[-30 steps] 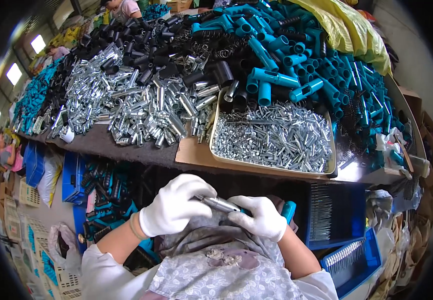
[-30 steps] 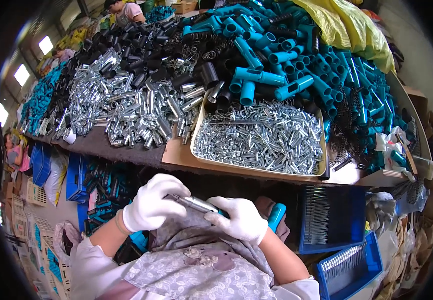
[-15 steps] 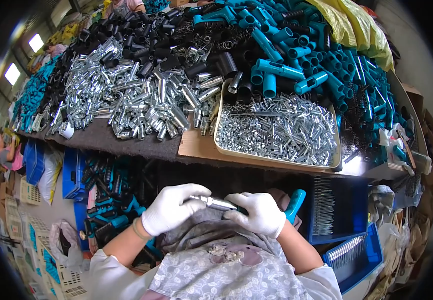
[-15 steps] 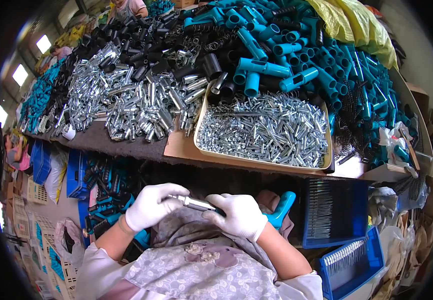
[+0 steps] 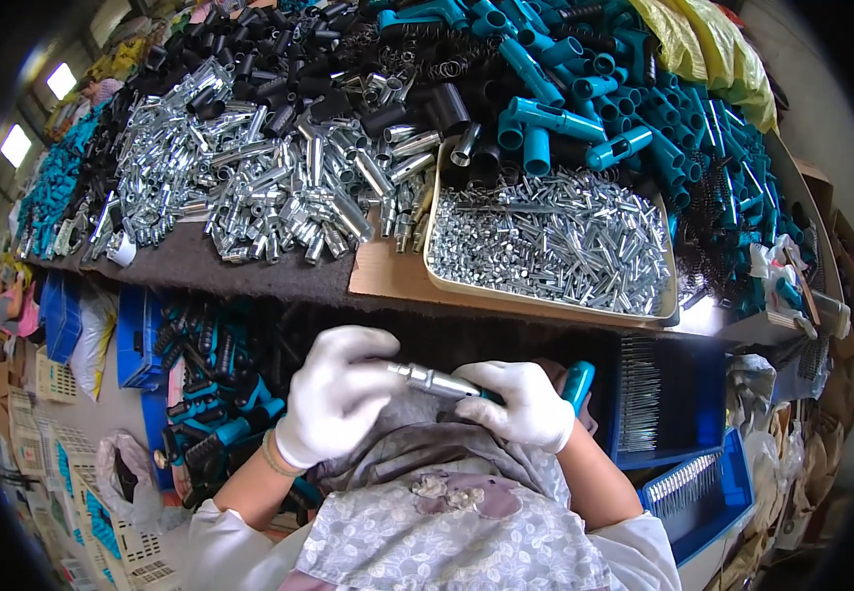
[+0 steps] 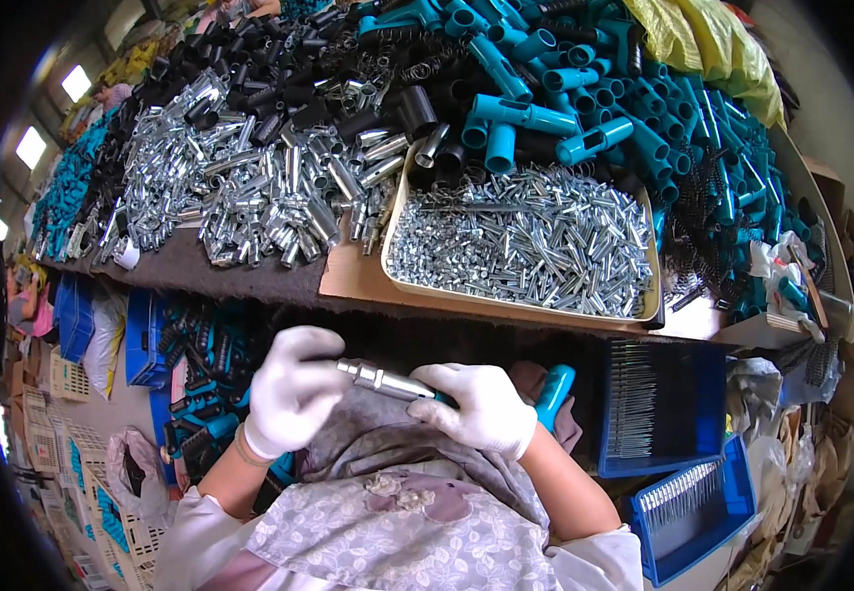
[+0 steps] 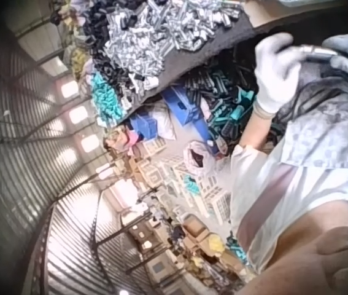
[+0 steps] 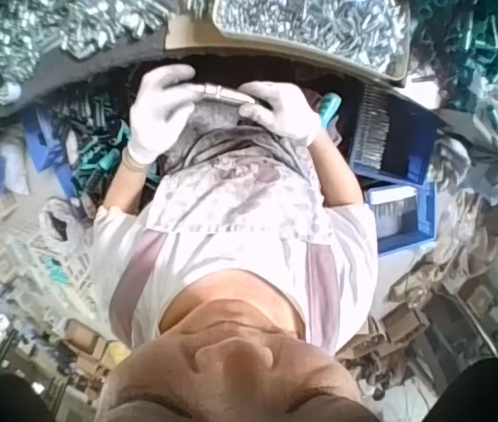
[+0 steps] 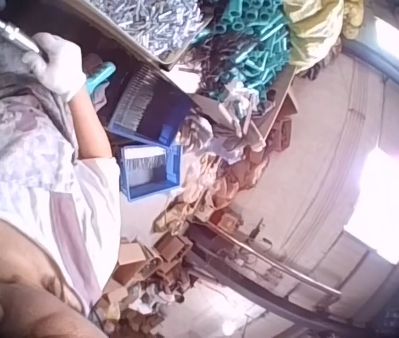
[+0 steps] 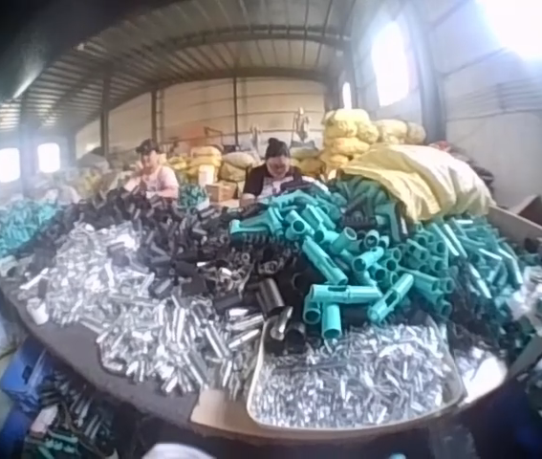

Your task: Assembling plastic and metal hardware components at a workbench in a factory setting.

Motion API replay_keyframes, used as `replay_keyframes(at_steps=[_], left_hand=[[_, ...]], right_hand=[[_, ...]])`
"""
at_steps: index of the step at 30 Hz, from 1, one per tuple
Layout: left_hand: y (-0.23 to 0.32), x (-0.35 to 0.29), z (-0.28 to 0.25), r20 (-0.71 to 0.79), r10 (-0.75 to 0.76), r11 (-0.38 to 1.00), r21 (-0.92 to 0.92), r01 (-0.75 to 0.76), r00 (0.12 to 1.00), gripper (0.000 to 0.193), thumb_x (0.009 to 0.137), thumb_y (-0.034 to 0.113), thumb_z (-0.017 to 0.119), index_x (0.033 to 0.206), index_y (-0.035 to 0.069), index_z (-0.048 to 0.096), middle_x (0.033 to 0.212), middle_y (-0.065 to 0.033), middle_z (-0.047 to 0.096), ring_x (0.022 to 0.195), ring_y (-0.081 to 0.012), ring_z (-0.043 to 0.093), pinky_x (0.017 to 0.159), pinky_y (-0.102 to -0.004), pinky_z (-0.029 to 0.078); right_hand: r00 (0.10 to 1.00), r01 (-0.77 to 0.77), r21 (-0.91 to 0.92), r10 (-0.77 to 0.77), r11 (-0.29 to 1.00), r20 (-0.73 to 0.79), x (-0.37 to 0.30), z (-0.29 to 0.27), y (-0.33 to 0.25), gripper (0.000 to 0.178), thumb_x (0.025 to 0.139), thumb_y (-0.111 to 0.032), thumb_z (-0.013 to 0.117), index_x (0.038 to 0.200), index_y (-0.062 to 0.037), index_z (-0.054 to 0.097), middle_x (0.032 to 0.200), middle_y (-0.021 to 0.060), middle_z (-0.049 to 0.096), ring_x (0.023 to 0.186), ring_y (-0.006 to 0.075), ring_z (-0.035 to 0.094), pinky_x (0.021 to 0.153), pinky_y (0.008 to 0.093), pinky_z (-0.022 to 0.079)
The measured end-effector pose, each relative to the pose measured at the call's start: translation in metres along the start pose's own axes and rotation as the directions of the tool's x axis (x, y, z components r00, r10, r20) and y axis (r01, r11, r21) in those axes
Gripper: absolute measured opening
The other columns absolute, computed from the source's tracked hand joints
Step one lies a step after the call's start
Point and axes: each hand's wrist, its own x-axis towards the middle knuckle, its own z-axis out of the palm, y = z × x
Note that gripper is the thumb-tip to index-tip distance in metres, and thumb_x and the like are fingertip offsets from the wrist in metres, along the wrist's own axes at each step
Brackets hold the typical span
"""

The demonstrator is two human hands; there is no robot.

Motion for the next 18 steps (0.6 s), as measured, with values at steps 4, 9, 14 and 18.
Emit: replay_keyframes(at_steps=[4, 9, 14, 18], left_hand=[[-0.021, -0.005, 0.014, 0.25, -0.018, 0.995, -0.091, 0.042, 0.968, 0.088, 0.075, 0.056, 0.079, 0.134, -0.002, 0.049, 0.128, -0.0238, 0.057, 0.121, -0.0422, 0.055, 0.102, -0.0446, 0.046], [-0.024, -0.035, -0.002, 0.105, 0.055, 0.981, -0.189, -0.035, 0.993, 0.06, 0.065, 0.011, 0.084, 0.119, 0.0, 0.061, 0.086, -0.0144, 0.066, 0.073, -0.0343, 0.065, 0.069, -0.0395, 0.052], [-0.033, -0.045, -0.007, 0.242, -0.143, 0.989, -0.013, 0.15, 0.96, 0.044, 0.068, 0.015, 0.082, 0.107, 0.004, 0.066, 0.07, -0.0121, 0.064, 0.059, -0.0307, 0.062, 0.055, -0.039, 0.047], [-0.034, -0.039, 0.04, 0.609, -0.304, 0.952, 0.168, 0.256, 0.732, 0.053, 0.087, 0.025, 0.068, 0.136, 0.012, 0.052, 0.096, -0.0157, 0.066, 0.085, -0.034, 0.066, 0.074, -0.0425, 0.054]], right_hand=[[0.939, 0.231, 0.836, 0.11, 0.497, -0.325, 0.005, 0.016, -0.008, 0.045, 0.089, -0.047, 0.071, 0.101, -0.0059, 0.059, 0.086, 0.0074, 0.06, 0.078, 0.0207, 0.061, 0.076, 0.0402, 0.052], [0.733, 0.517, 0.855, 0.538, -0.041, -0.417, 0.027, -0.018, -0.011, 0.035, 0.102, -0.046, 0.05, 0.085, -0.017, 0.056, 0.072, -0.0021, 0.047, 0.07, 0.0141, 0.049, 0.08, 0.0385, 0.042], [0.613, 0.308, 0.929, 0.79, -0.204, -0.03, 0.036, 0.078, 0.068, 0.041, 0.099, -0.042, 0.047, 0.069, -0.0158, 0.041, 0.065, 0.0047, 0.049, 0.063, 0.0232, 0.048, 0.084, 0.049, 0.045], [0.588, -0.268, 0.954, 0.807, 0.133, 0.052, 0.032, 0.203, 0.273, 0.031, 0.098, -0.03, 0.051, 0.112, -0.0054, 0.063, 0.1, 0.0133, 0.067, 0.091, 0.0316, 0.061, 0.088, 0.0467, 0.049]])
